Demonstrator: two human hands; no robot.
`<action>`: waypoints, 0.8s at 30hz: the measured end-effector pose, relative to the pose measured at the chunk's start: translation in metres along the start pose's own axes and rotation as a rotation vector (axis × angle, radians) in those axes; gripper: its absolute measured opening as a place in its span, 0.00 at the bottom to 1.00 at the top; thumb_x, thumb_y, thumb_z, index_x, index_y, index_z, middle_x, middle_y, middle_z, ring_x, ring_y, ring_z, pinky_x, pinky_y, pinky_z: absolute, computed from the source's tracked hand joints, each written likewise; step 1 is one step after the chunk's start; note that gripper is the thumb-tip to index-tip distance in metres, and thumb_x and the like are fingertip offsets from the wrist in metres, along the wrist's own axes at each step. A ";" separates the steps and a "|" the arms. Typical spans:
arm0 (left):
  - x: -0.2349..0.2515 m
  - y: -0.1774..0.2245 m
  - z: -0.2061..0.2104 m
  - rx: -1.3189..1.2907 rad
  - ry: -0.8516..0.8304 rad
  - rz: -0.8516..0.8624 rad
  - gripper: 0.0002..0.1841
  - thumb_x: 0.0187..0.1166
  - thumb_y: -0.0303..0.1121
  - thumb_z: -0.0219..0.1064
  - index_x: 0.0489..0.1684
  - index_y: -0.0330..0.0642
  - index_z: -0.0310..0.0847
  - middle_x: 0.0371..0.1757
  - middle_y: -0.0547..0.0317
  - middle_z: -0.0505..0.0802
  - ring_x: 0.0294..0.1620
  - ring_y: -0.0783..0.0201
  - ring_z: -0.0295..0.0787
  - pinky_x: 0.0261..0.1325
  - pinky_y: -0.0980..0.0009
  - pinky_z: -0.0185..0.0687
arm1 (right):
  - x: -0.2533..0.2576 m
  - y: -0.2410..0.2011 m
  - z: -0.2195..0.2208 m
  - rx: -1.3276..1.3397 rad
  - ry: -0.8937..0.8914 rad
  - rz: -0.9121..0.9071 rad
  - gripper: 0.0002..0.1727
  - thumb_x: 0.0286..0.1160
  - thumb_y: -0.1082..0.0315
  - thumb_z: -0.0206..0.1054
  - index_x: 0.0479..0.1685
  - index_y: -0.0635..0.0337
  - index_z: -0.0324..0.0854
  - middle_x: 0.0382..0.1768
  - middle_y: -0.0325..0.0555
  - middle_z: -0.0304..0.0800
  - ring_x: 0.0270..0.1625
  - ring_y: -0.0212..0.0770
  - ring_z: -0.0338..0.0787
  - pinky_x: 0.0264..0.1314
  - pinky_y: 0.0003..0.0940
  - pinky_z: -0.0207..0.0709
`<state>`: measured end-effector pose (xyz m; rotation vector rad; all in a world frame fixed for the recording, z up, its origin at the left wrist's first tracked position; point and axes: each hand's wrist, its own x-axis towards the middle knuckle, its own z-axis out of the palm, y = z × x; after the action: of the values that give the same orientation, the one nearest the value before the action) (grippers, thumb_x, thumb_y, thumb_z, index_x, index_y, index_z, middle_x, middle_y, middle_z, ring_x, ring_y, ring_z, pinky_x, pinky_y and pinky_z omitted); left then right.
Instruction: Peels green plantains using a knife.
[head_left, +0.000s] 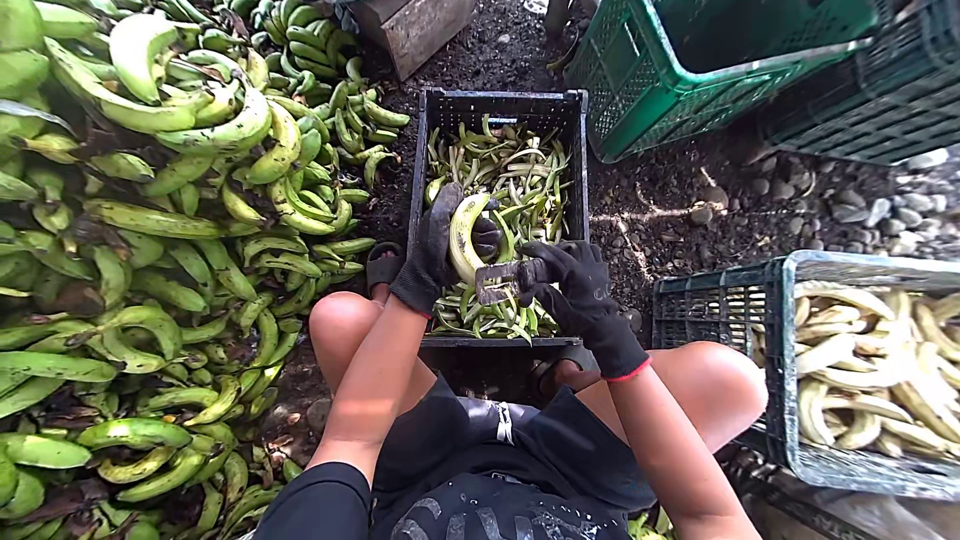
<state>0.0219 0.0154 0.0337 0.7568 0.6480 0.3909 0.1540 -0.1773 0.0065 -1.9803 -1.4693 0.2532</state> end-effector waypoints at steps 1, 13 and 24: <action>0.001 0.000 -0.001 0.016 -0.004 -0.015 0.33 0.93 0.52 0.30 0.49 0.40 0.82 0.21 0.55 0.89 0.19 0.64 0.87 0.23 0.71 0.86 | 0.000 0.000 0.000 -0.030 -0.005 -0.004 0.35 0.73 0.33 0.59 0.73 0.43 0.84 0.61 0.63 0.85 0.66 0.70 0.80 0.59 0.70 0.71; -0.003 -0.025 0.012 0.728 0.231 0.483 0.30 0.95 0.49 0.36 0.60 0.35 0.82 0.47 0.52 0.89 0.48 0.68 0.87 0.57 0.66 0.84 | 0.047 -0.011 0.029 0.477 -0.085 0.677 0.39 0.88 0.33 0.41 0.71 0.55 0.80 0.57 0.55 0.90 0.60 0.53 0.88 0.64 0.62 0.77; 0.003 0.000 -0.009 0.405 -0.123 0.414 0.25 0.93 0.41 0.38 0.65 0.39 0.81 0.41 0.57 0.93 0.28 0.68 0.88 0.30 0.70 0.89 | 0.013 0.012 -0.007 0.102 -0.208 0.022 0.32 0.69 0.34 0.64 0.69 0.40 0.88 0.58 0.57 0.89 0.65 0.65 0.83 0.61 0.69 0.73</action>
<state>0.0184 0.0219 0.0277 1.2998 0.4546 0.5943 0.1718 -0.1704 0.0077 -1.9353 -1.5301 0.5477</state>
